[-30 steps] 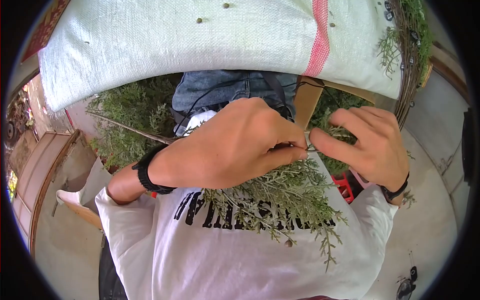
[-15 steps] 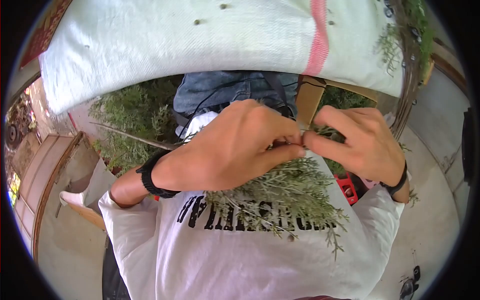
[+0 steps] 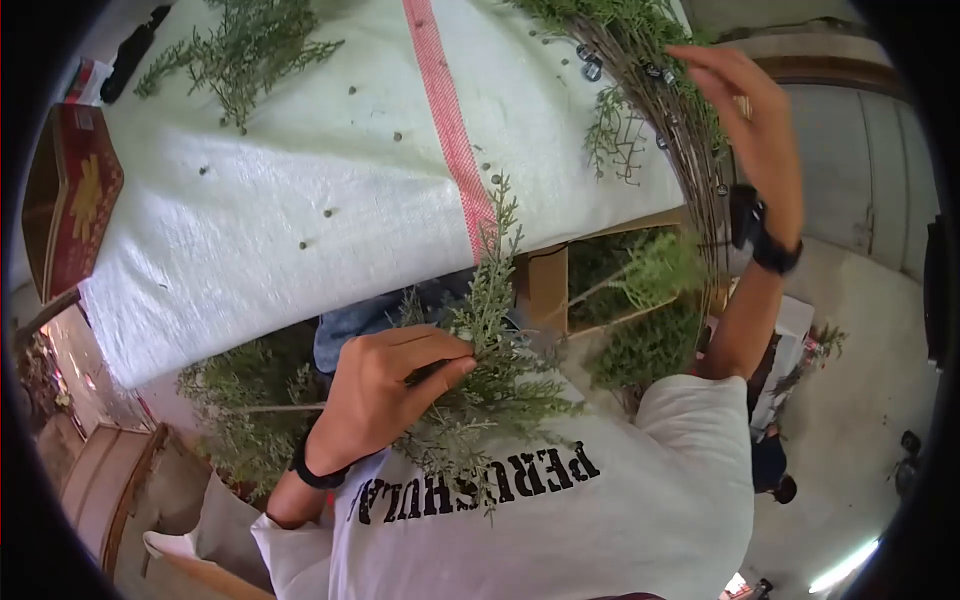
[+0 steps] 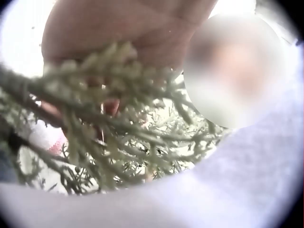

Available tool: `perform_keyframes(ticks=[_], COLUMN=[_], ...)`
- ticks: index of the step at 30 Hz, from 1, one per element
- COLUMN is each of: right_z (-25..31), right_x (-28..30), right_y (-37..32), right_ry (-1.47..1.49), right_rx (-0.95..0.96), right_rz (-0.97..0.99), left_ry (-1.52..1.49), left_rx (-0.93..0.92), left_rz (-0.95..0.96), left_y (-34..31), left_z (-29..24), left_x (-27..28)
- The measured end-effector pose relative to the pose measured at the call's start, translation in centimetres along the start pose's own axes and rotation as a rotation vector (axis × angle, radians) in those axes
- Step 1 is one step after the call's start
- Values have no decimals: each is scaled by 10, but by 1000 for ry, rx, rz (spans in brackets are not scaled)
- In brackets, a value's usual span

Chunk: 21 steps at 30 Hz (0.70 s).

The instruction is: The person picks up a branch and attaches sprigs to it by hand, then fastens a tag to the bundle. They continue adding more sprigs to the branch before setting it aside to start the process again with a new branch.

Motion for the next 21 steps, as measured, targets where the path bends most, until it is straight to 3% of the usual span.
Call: perform_keyframes(ticks=[2,9,12,13,16,17,18,20,21], right_z=[-23,19,4,-3,-23,-25,-20,-30,-32], right_x=[-26,-82,-86,-87,-92,-93,-87,-65,-66], right_y=[2,4,11,14,22,23,27,29,24], right_ry=[-118,-609,-557,-554,-556,-557,-554,-23,250], right_rx=[-51,444,369,336,246,220,230,-99,-254], right_rz=[21,-168,-114,-86,4,34,18,51,73], left_ry=[96,517,678,701,119,133,-99,-566,-551], left_rx=[-17,54,-204,-211,16,5,15,31,26], left_rz=[-20,-176,-306,-313,-250,-264,-251,-215,-230], left_y=[3,4,14,17,28,30,32,35,35], left_z=[-11,-29,-58,-59,-17,-13,-3,13,15], left_x=[1,18,33,37,49,52,51,45,46])
Point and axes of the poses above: each hand's wrist, its own y-axis towards the middle knuckle, its own x-axis out of the back of the hand, z = x × y, the point moved 9 cm from there along y, towards the middle knuckle, and after that the axes turned 7 degrees about -y, right-handed, at the moved point
